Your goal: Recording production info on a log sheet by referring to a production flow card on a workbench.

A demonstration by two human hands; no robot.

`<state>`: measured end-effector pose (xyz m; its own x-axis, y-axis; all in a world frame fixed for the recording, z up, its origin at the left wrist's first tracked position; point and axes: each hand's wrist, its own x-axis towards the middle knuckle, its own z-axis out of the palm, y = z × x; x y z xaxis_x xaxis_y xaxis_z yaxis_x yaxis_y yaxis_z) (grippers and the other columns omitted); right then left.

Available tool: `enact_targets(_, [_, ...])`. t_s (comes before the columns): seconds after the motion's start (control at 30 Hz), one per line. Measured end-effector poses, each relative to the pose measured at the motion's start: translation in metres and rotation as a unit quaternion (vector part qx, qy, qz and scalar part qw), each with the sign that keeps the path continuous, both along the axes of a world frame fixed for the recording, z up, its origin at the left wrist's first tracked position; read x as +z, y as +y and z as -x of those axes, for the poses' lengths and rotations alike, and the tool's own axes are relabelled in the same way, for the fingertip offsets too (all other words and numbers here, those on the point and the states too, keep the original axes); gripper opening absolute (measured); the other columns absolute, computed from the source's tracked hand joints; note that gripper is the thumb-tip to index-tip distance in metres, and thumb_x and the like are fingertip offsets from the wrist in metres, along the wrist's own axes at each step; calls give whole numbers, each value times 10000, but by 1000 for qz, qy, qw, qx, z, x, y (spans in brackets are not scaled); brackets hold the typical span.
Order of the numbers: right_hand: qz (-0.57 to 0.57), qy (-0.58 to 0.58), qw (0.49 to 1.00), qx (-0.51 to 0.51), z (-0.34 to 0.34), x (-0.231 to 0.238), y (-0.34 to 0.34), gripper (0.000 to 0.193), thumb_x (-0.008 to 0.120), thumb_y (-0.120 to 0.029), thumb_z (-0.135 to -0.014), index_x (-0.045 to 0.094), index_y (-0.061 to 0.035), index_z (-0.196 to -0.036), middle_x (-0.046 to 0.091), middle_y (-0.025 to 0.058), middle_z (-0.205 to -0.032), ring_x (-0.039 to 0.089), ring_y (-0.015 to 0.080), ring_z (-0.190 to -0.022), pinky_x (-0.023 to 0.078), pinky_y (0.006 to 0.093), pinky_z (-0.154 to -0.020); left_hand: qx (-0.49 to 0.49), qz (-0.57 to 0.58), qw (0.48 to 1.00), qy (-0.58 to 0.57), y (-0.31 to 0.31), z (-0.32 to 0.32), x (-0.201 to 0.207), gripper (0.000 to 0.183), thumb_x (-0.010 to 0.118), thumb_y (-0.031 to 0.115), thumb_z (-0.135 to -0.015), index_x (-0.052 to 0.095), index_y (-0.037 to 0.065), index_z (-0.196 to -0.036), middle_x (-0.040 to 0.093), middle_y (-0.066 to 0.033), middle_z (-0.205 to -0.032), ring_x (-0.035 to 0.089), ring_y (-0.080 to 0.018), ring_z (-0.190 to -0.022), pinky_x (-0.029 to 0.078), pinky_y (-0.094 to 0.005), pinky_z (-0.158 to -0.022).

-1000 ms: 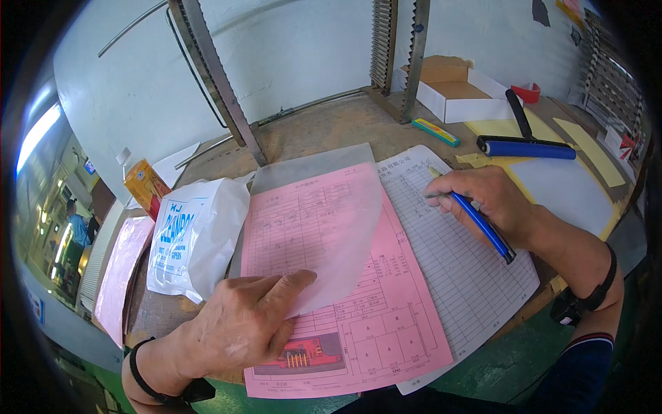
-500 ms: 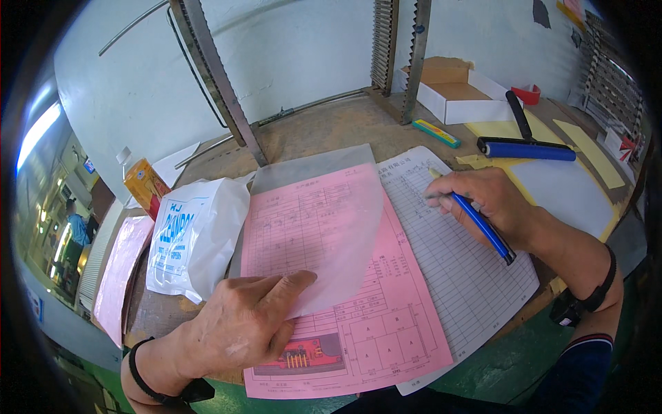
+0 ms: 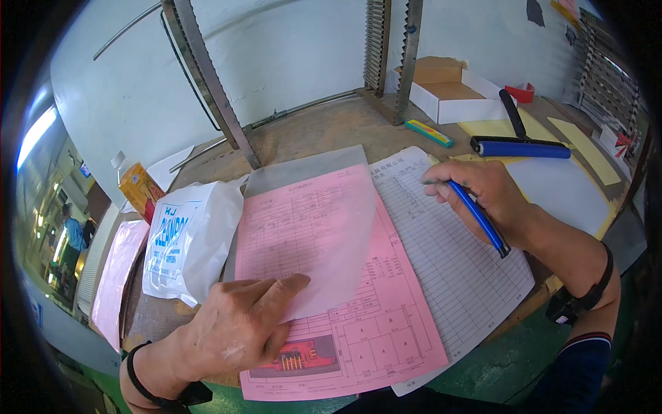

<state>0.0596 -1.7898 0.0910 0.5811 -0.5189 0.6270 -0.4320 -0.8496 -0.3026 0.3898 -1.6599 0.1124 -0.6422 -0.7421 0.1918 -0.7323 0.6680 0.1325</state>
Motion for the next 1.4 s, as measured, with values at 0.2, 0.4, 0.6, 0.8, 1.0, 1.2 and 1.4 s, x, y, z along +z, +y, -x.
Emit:
enact_targets(0.2, [9, 4, 1000, -2, 1, -1, -1, 147, 607, -38, -923, 647, -16, -1062, 667, 153, -759, 659, 249, -644, 503, 339, -586, 3, -1, 1000, -2, -1, 1, 0, 520, 661, 6, -684, 556, -66, -1189, 667, -174, -793, 683, -331, -660, 576, -396, -620])
enact_targets(0.4, [-3, 6, 1000, 3, 1, -2, -2, 165, 616, -46, -923, 642, -19, -1083, 658, 154, -758, 638, 245, -616, 493, 339, -572, 17, -2, 1000, 3, 1, 2, 2, 492, 646, -4, -691, 558, -67, -1171, 639, -167, -746, 660, -339, -620, 560, -402, -591])
enact_targets(0.6, [-8, 38, 999, -15, -1, 6, 5, 146, 632, -76, -923, 662, -26, -1056, 653, 173, -772, 637, 259, -624, 487, 343, -573, 55, 85, 994, 43, 2, -3, -1, 424, 625, -19, -722, 558, -66, -1138, 591, -151, -690, 631, -341, -587, 504, -413, -534])
enact_targets(0.8, [0, 59, 998, 13, -5, 3, 10, 160, 668, -101, -885, 672, -28, -1028, 675, 156, -796, 660, 279, -670, 510, 358, -606, 84, 104, 986, 103, 1, -1, 2, 252, 597, -17, -806, 570, -122, -1034, 550, -175, -595, 592, -360, -504, 464, -421, -497])
enact_targets(1.0, [24, 55, 997, 41, -7, 1, 11, 154, 661, -66, -864, 673, -26, -1012, 703, 140, -824, 692, 275, -715, 538, 360, -642, 86, 118, 982, 123, -1, -7, -1, 281, 577, -34, -822, 577, -106, -1094, 589, -185, -615, 623, -323, -498, 485, -391, -489])
enact_targets(1.2, [-40, 88, 993, 64, -1, 5, 12, 341, 776, -238, -780, 681, -40, -1040, 709, 146, -860, 707, 292, -776, 559, 370, -701, 71, 135, 979, 139, -3, -6, -6, 316, 586, -28, -824, 569, -101, -1131, 600, -176, -619, 629, -313, -498, 486, -386, -489])
enact_targets(1.4, [11, 168, 963, 212, -13, 27, 42, 554, 898, -326, -673, 665, -77, -1109, 698, 139, -1050, 678, 305, -907, 556, 387, -808, 67, 118, 977, 167, -5, -7, -6, 327, 604, -5, -834, 580, -83, -1151, 601, -155, -620, 626, -269, -498, 478, -351, -486])
